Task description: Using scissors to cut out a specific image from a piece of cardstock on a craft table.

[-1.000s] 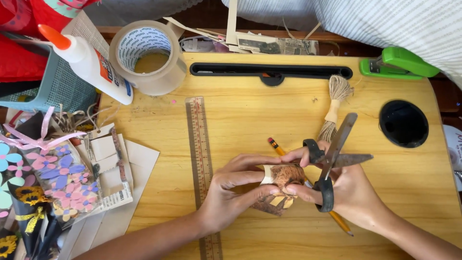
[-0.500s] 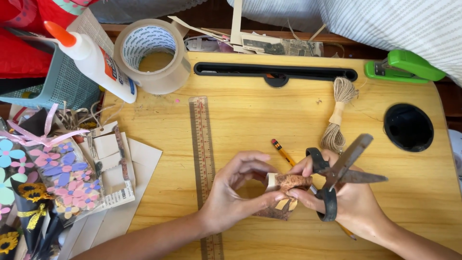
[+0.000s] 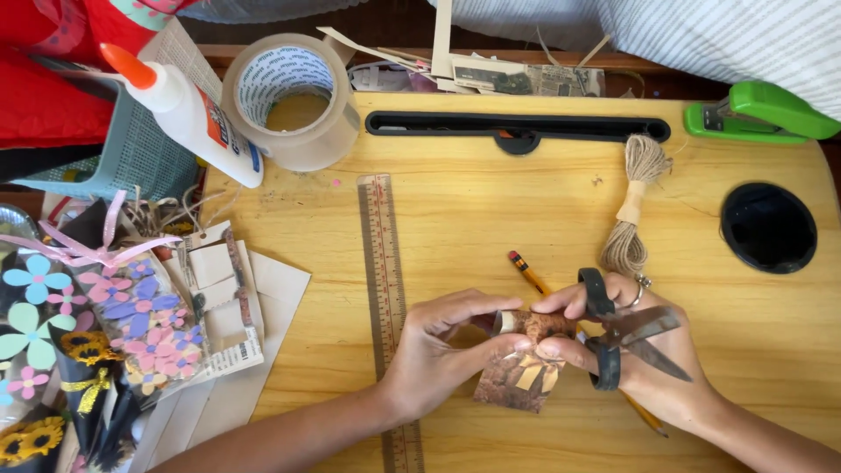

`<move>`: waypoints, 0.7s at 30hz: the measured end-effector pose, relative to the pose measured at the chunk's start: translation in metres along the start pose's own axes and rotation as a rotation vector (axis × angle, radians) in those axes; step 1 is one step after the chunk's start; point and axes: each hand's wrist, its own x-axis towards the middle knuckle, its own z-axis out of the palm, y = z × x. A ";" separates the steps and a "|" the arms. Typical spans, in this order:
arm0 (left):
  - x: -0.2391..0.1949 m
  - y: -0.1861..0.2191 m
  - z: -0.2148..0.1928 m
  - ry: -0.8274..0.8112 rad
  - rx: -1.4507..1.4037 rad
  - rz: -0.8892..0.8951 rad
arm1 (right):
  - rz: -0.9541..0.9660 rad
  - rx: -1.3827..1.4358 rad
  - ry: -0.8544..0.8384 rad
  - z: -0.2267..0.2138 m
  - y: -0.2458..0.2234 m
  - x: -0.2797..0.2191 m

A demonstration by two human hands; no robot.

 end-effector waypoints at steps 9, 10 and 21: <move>0.000 0.000 0.003 -0.013 -0.086 -0.037 | -0.096 0.090 -0.078 -0.007 0.014 -0.002; 0.000 0.000 0.002 -0.018 -0.084 -0.035 | -0.100 0.090 -0.074 -0.005 0.013 -0.002; 0.005 0.005 0.000 -0.066 -0.052 -0.055 | 0.057 0.122 0.051 -0.010 0.025 0.004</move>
